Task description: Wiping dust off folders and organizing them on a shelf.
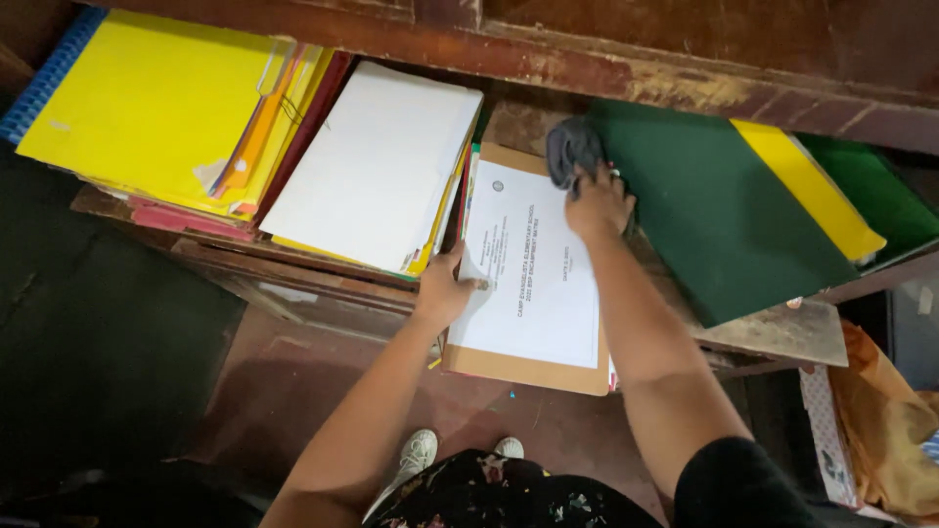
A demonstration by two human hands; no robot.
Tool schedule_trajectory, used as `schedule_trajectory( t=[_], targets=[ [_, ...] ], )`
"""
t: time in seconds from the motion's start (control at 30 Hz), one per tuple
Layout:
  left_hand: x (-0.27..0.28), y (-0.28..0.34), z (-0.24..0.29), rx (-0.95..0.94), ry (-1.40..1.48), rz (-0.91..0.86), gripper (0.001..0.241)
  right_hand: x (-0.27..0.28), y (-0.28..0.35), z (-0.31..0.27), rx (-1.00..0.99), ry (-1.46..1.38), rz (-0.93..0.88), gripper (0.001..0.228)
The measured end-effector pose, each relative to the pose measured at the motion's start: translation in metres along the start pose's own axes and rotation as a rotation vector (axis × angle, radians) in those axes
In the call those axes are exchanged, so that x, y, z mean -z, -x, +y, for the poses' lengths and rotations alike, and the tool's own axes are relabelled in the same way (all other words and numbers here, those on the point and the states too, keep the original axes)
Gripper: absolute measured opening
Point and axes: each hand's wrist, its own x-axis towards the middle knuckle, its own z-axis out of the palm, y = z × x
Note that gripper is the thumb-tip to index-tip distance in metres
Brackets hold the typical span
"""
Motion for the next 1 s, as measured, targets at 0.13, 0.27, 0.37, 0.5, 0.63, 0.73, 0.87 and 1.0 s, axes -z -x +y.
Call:
schedule_trajectory(
  t=[0.13,0.27,0.37,0.5,0.63,0.73,0.87,1.0],
  targets=[
    [0.005,0.004,0.006,0.016,0.022,-0.009,0.08,0.033,0.076,-0.066,0.078,0.111,0.04,0.052],
    [0.015,0.015,0.03,-0.07,0.025,-0.017,0.079,0.022,0.167,-0.089,0.399,0.027,0.06,0.055],
    [-0.008,-0.003,-0.011,-0.051,0.008,0.007,0.067,-0.033,0.177,-0.04,0.575,-0.138,0.485,0.048],
    [0.005,0.01,0.002,-0.098,0.025,0.017,0.075,-0.027,0.171,0.016,0.455,-0.023,0.735,0.022],
    [0.007,0.011,0.003,-0.14,0.048,0.002,0.074,-0.023,0.184,0.004,0.014,0.05,0.271,0.047],
    [0.007,0.005,-0.001,-0.159,0.016,0.001,0.068,-0.05,0.214,-0.03,0.213,0.164,0.373,0.04],
    [0.004,-0.002,-0.007,-0.042,0.046,-0.02,0.063,-0.061,0.28,-0.045,0.576,0.086,0.447,0.084],
    [0.015,0.018,0.017,-0.141,-0.017,-0.045,0.083,-0.047,0.258,0.004,0.652,0.076,0.524,0.057]
  ],
)
